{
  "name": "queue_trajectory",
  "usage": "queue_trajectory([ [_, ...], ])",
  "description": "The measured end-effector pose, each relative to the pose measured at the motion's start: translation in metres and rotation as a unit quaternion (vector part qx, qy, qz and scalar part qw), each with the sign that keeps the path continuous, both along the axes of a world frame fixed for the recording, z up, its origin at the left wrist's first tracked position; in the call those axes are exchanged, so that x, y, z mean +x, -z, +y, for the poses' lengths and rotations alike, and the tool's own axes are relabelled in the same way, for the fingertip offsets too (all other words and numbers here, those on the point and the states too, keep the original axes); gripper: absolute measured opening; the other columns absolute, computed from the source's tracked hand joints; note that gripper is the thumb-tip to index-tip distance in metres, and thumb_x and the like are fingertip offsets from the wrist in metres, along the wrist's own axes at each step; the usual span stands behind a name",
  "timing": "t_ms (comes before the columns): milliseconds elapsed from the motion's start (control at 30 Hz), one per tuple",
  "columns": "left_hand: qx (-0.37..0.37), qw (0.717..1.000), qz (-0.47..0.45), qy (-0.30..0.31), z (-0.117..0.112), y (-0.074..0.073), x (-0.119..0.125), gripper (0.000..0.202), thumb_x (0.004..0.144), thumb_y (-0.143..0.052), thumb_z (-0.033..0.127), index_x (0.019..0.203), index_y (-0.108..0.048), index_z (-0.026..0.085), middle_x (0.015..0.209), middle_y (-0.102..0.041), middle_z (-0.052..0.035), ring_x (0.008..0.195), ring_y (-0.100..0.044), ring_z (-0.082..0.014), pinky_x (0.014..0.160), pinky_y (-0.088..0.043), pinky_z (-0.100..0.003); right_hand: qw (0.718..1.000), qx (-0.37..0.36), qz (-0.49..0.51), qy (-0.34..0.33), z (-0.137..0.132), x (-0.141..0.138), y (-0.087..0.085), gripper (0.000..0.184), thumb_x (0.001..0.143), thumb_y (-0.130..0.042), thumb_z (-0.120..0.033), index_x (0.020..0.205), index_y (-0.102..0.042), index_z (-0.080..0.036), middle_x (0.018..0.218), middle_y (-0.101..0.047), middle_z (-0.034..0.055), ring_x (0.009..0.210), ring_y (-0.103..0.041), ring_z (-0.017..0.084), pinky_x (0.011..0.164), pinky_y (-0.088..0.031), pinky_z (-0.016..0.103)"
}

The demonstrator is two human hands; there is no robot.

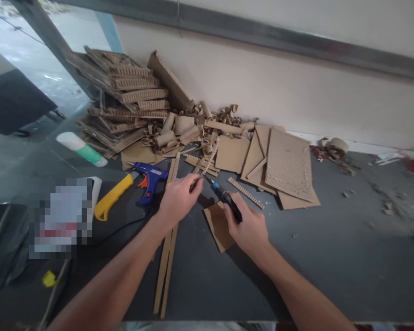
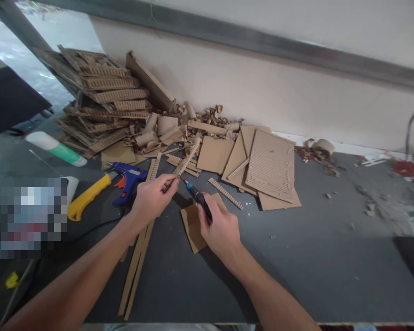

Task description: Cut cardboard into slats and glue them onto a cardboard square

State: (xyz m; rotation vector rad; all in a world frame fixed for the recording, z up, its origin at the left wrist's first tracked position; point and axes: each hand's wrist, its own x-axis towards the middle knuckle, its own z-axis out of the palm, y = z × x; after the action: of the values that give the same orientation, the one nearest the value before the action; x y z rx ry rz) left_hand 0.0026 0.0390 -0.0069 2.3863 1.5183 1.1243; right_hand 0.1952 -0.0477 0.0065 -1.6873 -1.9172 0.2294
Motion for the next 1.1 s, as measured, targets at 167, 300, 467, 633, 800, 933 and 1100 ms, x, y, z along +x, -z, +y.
queue_trajectory([
  [167, 0.002, 0.999, 0.016, 0.033, 0.0027, -0.0043, -0.0032, 0.023, 0.096, -0.055, 0.030, 0.096, -0.073, 0.015, 0.077, -0.077, -0.0054, 0.065, -0.072, -0.0179, 0.059, -0.050, -0.024, 1.000, 0.021, 0.005, 0.012, 0.0002, -0.0007, -0.0022, 0.029, 0.098, -0.049, -0.033, 0.119, -0.065, -0.022, 0.078, -0.074, 0.0013, 0.061, -0.068, 0.013, 0.053, -0.043, 0.022],
  [300, -0.007, 0.998, 0.042, 0.054, 0.0010, -0.0018, -0.0032, 0.027, 0.097, -0.052, 0.031, 0.099, -0.073, 0.015, 0.078, -0.077, -0.0063, 0.066, -0.073, -0.0193, 0.061, -0.053, -0.026, 1.000, -0.011, -0.017, 0.007, 0.0006, -0.0004, -0.0023, 0.030, 0.098, -0.048, -0.033, 0.119, -0.065, -0.021, 0.077, -0.073, 0.0027, 0.060, -0.068, 0.014, 0.052, -0.042, 0.022],
  [467, -0.044, 0.996, 0.045, 0.056, -0.0018, -0.0004, -0.0043, 0.031, 0.098, -0.049, 0.038, 0.099, -0.071, 0.015, 0.073, -0.075, -0.0067, 0.063, -0.072, -0.0192, 0.055, -0.051, -0.025, 0.999, -0.012, -0.029, 0.012, 0.0010, 0.0009, -0.0021, 0.030, 0.098, -0.046, -0.033, 0.116, -0.066, -0.019, 0.075, -0.072, 0.0049, 0.057, -0.066, 0.015, 0.049, -0.038, 0.023],
  [633, -0.051, 0.997, 0.040, 0.040, -0.0020, -0.0011, -0.0032, 0.024, 0.096, -0.051, 0.034, 0.098, -0.069, 0.017, 0.075, -0.074, -0.0066, 0.065, -0.070, -0.0187, 0.055, -0.048, -0.024, 0.999, -0.010, -0.036, 0.001, 0.0022, 0.0006, -0.0033, 0.030, 0.097, -0.046, -0.034, 0.111, -0.067, -0.017, 0.066, -0.068, 0.0030, 0.052, -0.063, 0.015, 0.048, -0.035, 0.024],
  [800, -0.039, 0.997, 0.055, 0.036, -0.0020, -0.0008, -0.0017, 0.016, 0.093, -0.050, 0.028, 0.092, -0.063, 0.018, 0.071, -0.069, -0.0043, 0.065, -0.068, -0.0190, 0.055, -0.045, -0.025, 0.999, -0.019, -0.028, -0.009, 0.0004, -0.0025, -0.0031, 0.030, 0.098, -0.045, -0.033, 0.113, -0.065, -0.017, 0.069, -0.070, 0.0037, 0.057, -0.067, 0.017, 0.050, -0.036, 0.024],
  [933, -0.033, 0.995, 0.078, 0.048, -0.0014, -0.0005, -0.0039, 0.013, 0.093, -0.050, 0.027, 0.091, -0.059, 0.018, 0.068, -0.067, -0.0025, 0.061, -0.066, -0.0186, 0.052, -0.040, -0.025, 0.999, -0.003, -0.035, -0.017, -0.0014, -0.0036, -0.0010, 0.031, 0.099, -0.044, -0.034, 0.115, -0.064, -0.017, 0.072, -0.071, 0.0048, 0.059, -0.068, 0.017, 0.051, -0.037, 0.024],
  [1100, -0.028, 0.994, 0.082, 0.060, -0.0014, -0.0032, -0.0061, 0.018, 0.095, -0.048, 0.032, 0.093, -0.058, 0.018, 0.065, -0.065, -0.0009, 0.058, -0.065, -0.0175, 0.050, -0.038, -0.024, 0.999, 0.004, -0.038, -0.014, -0.0016, -0.0028, -0.0022, 0.032, 0.098, -0.044, -0.034, 0.116, -0.064, -0.016, 0.073, -0.072, 0.0051, 0.059, -0.068, 0.017, 0.050, -0.037, 0.025],
])
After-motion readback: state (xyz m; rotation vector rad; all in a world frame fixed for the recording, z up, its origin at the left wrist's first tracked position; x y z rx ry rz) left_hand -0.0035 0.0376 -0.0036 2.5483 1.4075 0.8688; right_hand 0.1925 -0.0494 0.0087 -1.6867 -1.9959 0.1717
